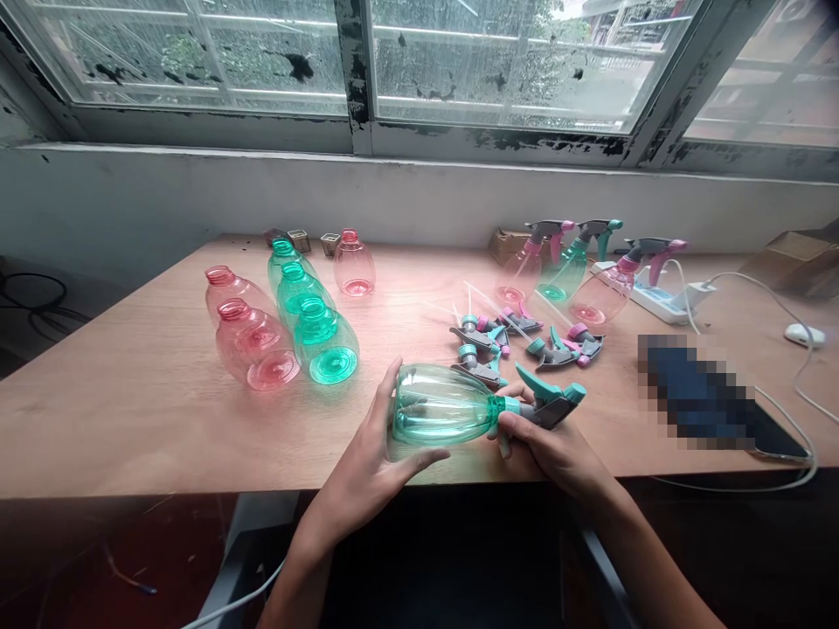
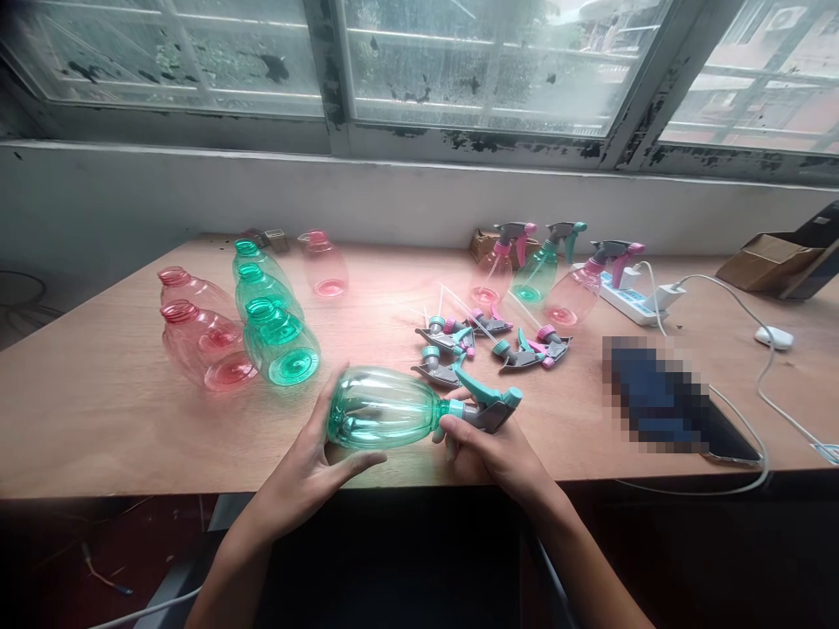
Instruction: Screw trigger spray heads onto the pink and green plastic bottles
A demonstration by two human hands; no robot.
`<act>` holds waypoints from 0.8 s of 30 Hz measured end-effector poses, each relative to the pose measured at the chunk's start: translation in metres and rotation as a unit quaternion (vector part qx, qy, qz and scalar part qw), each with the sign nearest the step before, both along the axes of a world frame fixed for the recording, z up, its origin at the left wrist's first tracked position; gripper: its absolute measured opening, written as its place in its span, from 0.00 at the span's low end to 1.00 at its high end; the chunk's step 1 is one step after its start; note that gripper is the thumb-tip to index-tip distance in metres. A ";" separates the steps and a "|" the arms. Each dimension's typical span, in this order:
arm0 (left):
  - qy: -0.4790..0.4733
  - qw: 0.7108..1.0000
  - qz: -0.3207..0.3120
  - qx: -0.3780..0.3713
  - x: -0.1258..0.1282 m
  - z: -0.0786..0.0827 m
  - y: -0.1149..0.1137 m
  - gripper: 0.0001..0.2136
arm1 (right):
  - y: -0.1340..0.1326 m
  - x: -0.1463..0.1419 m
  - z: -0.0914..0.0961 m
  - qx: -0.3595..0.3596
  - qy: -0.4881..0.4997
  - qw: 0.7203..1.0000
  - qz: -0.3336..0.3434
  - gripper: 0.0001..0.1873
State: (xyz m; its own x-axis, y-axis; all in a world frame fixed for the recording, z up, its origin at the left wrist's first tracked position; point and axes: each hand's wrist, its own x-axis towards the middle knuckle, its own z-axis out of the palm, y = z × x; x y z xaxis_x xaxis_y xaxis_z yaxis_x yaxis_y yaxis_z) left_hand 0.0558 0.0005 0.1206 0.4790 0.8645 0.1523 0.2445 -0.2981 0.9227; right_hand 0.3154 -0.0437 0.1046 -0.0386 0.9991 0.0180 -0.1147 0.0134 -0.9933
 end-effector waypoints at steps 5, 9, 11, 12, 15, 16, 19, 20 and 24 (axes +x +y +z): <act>0.001 1.000 0.000 0.000 0.000 -0.001 0.000 0.49 | -0.001 0.000 0.000 -0.007 0.009 1.000 -0.001 0.14; 0.006 1.000 0.000 0.004 0.000 0.000 0.000 0.49 | -0.002 0.000 0.000 -0.008 0.006 1.000 -0.006 0.14; 0.011 1.000 0.002 0.002 0.000 0.000 0.000 0.49 | -0.002 0.000 0.000 -0.007 0.004 1.000 -0.007 0.14; 0.013 1.000 0.003 0.001 0.000 0.001 0.000 0.49 | -0.002 0.000 0.000 -0.008 0.003 1.000 -0.006 0.14; 0.014 1.000 0.007 0.004 0.000 0.002 -0.001 0.49 | -0.001 0.000 0.001 -0.009 0.005 1.000 -0.005 0.14; 0.015 1.000 0.006 0.005 0.001 0.002 -0.001 0.48 | -0.001 -0.001 0.001 -0.008 0.005 1.000 -0.005 0.14; 0.014 1.000 0.006 0.005 0.001 0.002 -0.001 0.49 | -0.001 -0.001 0.001 -0.007 0.006 1.000 -0.002 0.14; 0.015 1.000 0.006 0.004 0.001 0.001 -0.001 0.49 | -0.002 -0.001 0.001 -0.007 0.006 1.000 -0.002 0.14; 0.016 1.000 0.003 0.005 0.000 0.001 0.000 0.49 | -0.002 0.001 0.001 -0.005 0.001 1.000 -0.003 0.14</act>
